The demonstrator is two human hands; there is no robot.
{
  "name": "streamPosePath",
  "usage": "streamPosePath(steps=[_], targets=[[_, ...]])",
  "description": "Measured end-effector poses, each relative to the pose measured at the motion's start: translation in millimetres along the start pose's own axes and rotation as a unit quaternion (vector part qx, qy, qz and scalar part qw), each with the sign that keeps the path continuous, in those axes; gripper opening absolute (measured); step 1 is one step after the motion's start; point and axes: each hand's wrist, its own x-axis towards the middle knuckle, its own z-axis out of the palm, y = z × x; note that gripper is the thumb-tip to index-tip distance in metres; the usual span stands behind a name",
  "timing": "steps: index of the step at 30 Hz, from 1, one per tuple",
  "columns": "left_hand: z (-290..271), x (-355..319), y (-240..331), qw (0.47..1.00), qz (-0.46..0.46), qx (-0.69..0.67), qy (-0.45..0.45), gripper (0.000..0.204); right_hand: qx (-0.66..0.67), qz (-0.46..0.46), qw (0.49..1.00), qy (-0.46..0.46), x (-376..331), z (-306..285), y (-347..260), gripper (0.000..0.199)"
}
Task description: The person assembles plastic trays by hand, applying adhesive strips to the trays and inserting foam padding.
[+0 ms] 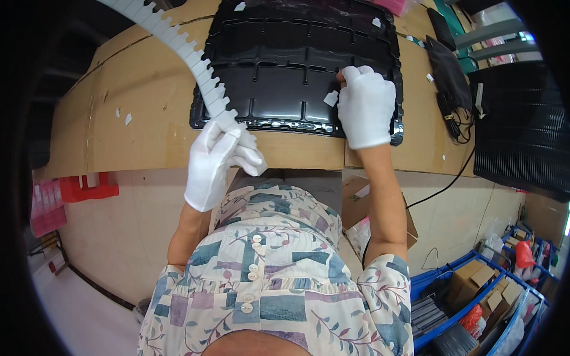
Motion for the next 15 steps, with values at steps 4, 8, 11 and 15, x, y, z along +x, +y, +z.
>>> streamPosePath(steps=[4,8,11,15], targets=[[2,2,-5,1.000,0.015,0.006,0.006,0.021,0.386,0.005,0.918,-0.087,-23,-28,-59,0.018],[7,-2,-3,0.999,0.025,0.004,0.020,0.021,0.464,0.106,0.853,-0.215,-31,-30,-86,0.020],[-1,-3,4,0.998,-0.021,0.053,-0.032,0.019,0.552,0.122,0.801,-0.196,-39,-24,-79,0.017],[-11,3,19,0.989,-0.120,0.041,-0.074,0.016,0.554,0.129,0.783,-0.253,-38,-33,-78,0.013]])
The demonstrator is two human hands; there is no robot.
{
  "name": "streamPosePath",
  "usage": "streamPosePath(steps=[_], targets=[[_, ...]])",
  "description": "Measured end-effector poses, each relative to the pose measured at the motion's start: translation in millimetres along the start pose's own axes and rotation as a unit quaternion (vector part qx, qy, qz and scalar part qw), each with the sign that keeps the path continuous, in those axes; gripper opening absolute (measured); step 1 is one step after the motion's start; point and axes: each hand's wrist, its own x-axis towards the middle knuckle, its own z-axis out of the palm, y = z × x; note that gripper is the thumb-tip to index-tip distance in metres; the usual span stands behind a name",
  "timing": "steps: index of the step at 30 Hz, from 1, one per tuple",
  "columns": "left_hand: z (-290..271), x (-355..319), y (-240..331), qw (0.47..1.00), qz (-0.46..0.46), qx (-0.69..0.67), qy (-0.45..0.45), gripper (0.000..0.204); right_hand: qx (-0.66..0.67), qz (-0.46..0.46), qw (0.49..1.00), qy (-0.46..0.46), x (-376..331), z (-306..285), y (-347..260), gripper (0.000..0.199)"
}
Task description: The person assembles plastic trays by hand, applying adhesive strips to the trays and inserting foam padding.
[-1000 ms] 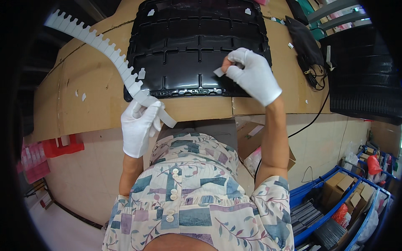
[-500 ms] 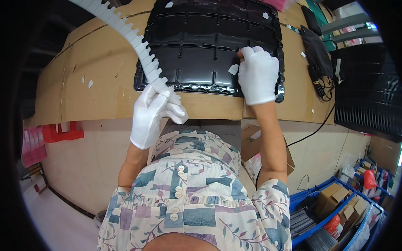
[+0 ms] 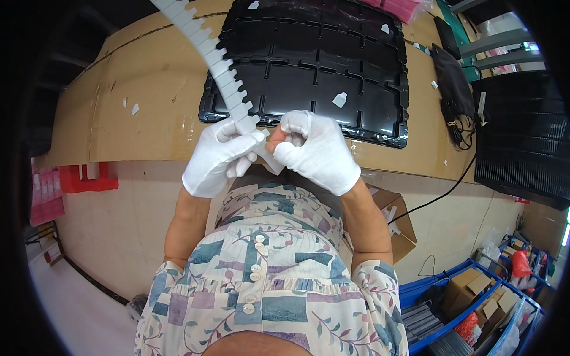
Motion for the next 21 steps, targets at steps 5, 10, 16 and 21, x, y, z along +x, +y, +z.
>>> streamPosePath(steps=[5,10,16,21], targets=[[18,2,-23,0.960,0.194,0.072,0.187,0.013,-0.438,-0.444,0.754,0.206,4,24,7,0.013],[19,-9,-28,0.943,0.249,0.058,0.214,0.007,-0.428,-0.499,0.743,0.123,1,21,3,0.016],[9,-15,-15,0.958,0.151,-0.191,0.151,0.008,-0.342,-0.475,0.803,0.113,9,15,-20,0.011],[0,-12,-20,0.956,0.211,-0.058,0.196,0.006,-0.325,-0.138,0.933,0.074,69,-31,-13,0.006]])
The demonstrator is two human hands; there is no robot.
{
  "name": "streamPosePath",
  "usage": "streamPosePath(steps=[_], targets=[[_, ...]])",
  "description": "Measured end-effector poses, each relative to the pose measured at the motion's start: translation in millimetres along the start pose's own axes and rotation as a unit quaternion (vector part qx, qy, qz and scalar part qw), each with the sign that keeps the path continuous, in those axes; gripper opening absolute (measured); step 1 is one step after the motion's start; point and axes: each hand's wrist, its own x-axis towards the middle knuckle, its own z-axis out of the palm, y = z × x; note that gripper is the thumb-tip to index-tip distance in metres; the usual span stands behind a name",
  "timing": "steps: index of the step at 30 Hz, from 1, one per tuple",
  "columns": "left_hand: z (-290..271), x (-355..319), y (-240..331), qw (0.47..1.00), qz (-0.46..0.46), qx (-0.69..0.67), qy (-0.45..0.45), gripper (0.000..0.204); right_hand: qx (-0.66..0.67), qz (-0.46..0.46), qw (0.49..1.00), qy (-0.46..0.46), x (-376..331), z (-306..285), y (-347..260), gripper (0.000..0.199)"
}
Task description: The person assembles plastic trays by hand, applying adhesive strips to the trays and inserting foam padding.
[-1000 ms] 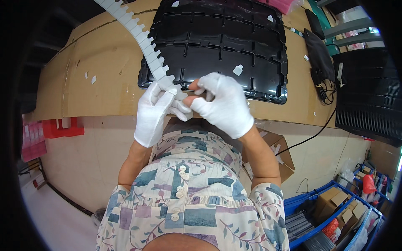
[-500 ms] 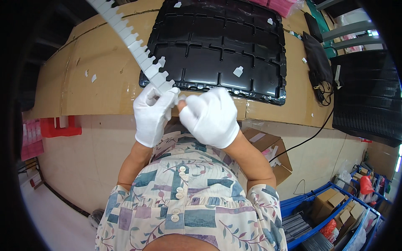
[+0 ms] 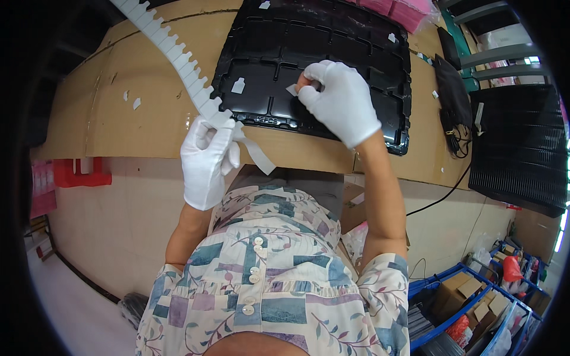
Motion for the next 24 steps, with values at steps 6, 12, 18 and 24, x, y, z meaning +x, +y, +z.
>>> streamPosePath(steps=[6,12,18,24], targets=[[-2,3,-5,0.997,-0.056,-0.032,-0.033,0.008,-0.231,-0.025,0.971,-0.053,10,10,25,0.014],[1,8,-13,0.996,-0.026,-0.063,-0.050,0.009,0.089,-0.016,0.995,0.028,-16,21,-14,0.015],[9,4,-8,0.996,-0.014,-0.014,-0.084,0.013,0.217,0.081,0.972,-0.041,-38,33,-39,0.016],[-5,26,20,0.962,-0.199,0.022,-0.188,0.016,0.381,0.188,0.893,-0.145,-39,18,-34,0.013]])
